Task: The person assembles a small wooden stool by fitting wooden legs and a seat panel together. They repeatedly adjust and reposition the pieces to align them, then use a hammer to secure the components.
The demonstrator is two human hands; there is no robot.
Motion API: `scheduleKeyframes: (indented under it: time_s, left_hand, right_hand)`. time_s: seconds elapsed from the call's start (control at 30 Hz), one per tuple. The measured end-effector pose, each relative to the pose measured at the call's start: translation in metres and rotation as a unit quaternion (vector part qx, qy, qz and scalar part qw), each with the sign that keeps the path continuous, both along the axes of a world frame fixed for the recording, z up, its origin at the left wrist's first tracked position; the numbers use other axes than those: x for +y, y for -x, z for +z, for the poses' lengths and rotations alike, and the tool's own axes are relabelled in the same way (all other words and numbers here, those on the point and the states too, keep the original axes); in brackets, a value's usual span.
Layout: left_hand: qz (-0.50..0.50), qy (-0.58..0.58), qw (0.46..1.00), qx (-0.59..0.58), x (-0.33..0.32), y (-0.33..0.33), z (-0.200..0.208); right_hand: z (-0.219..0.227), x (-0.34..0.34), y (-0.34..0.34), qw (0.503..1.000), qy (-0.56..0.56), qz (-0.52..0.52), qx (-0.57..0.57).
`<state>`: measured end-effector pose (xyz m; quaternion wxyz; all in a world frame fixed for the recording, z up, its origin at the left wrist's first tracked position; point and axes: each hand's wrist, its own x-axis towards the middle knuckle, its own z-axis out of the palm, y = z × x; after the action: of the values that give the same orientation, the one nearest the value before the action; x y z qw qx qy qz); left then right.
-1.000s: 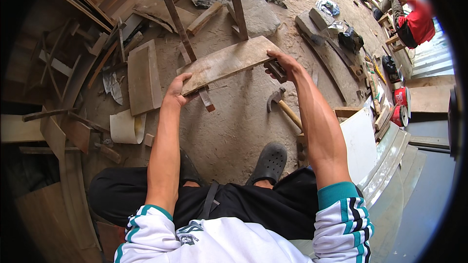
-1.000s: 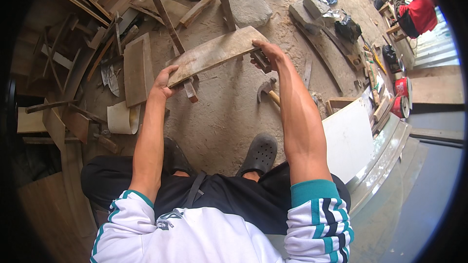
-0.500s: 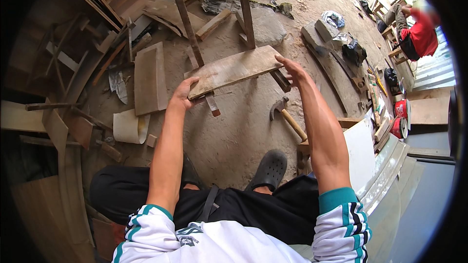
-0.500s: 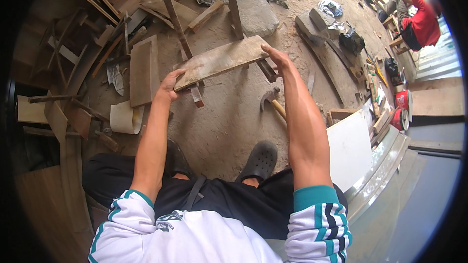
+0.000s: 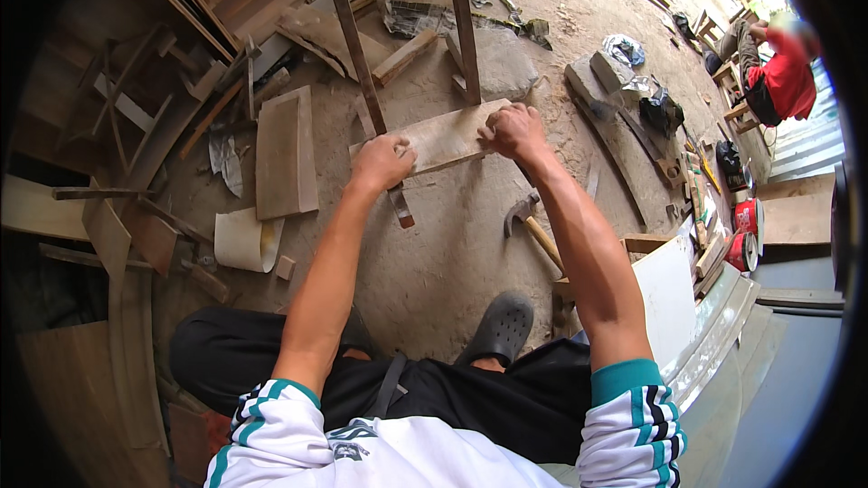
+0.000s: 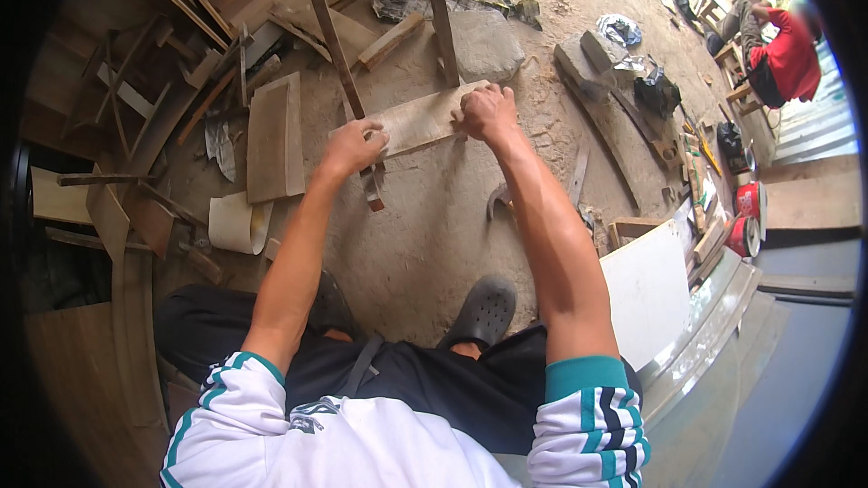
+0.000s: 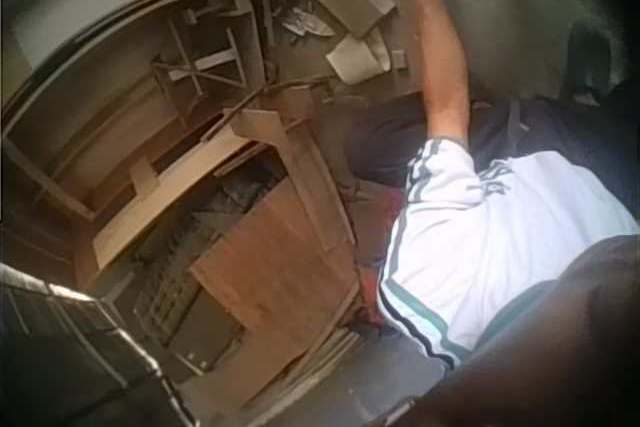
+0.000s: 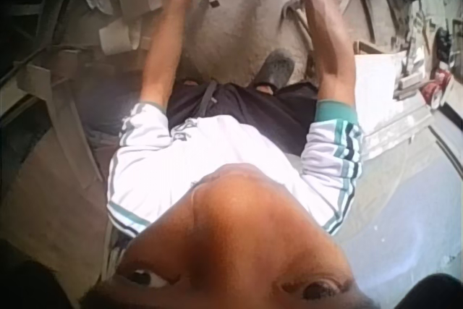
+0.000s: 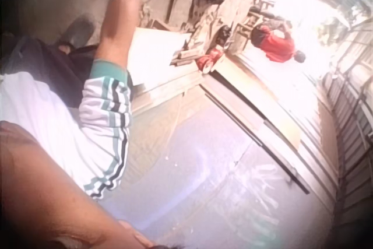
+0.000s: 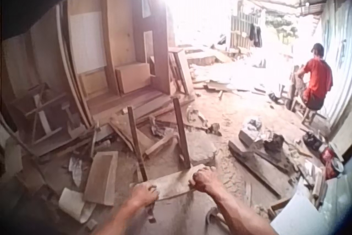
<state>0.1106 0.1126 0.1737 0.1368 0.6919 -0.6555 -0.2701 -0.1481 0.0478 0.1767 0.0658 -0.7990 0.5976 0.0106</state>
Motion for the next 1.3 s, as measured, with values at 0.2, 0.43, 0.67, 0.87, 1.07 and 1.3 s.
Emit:
scheduleKeyframes:
  time_s: [0.2, 0.43, 0.67, 0.87, 1.07, 1.3]
  left_hand:
    - [-0.007, -0.030, 0.999, -0.028, 0.002, 0.006, 0.010]
    - [-0.013, -0.034, 0.999, -0.037, -0.001, 0.007, 0.011]
    - [-0.018, -0.030, 0.999, -0.035, 0.001, 0.004, 0.011]
    - [-0.018, -0.053, 0.998, -0.042, -0.004, 0.005, 0.011]
    - [-0.025, 0.027, 0.997, -0.068, -0.002, 0.002, -0.004]
    - [-0.025, 0.038, 0.997, -0.057, 0.000, 0.000, -0.008]
  right_hand:
    - [0.001, -0.002, -0.001, 0.999, -0.036, 0.003, 0.002]
    - [-0.016, -0.011, 0.002, 1.000, -0.019, 0.000, -0.024]
    - [-0.013, -0.006, 0.000, 0.999, -0.015, -0.002, -0.049]
    - [-0.011, 0.000, 0.000, 0.997, 0.004, 0.009, -0.070]
    - [-0.014, 0.001, 0.001, 0.997, 0.015, 0.015, -0.074]
    - [-0.018, 0.003, 0.001, 0.996, 0.037, 0.013, -0.078]
